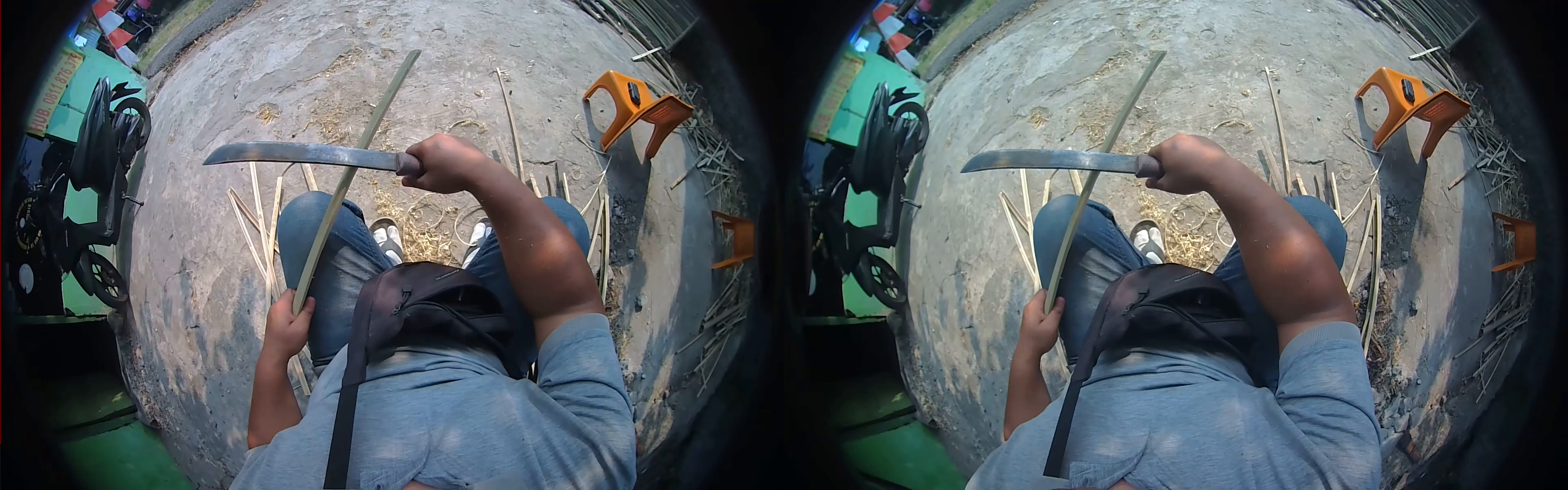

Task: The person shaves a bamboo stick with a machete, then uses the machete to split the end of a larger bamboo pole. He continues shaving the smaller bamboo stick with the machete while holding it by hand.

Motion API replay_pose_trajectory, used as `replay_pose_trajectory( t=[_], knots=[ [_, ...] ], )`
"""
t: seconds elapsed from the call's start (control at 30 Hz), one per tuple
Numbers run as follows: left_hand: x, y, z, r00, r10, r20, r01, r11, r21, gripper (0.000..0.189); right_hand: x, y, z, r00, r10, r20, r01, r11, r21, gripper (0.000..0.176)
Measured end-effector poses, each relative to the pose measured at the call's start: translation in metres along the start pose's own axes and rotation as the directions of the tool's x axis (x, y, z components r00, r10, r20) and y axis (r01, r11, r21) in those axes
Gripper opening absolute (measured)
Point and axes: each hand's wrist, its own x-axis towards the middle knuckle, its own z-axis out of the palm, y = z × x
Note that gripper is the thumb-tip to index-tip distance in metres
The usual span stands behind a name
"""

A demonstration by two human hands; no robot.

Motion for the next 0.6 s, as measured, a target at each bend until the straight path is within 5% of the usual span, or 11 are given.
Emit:
replay_pose_trajectory(
  t=[0.6],
  knots=[
    [0.0011,-0.0025,0.0004,1.0,0.0,0.007,0.0,1.0,-0.029,0.032,0.0048,0.0072,0.0089,1.0,-0.004,-0.009,0.004,1.0,0.021,0.028]
  ],
)
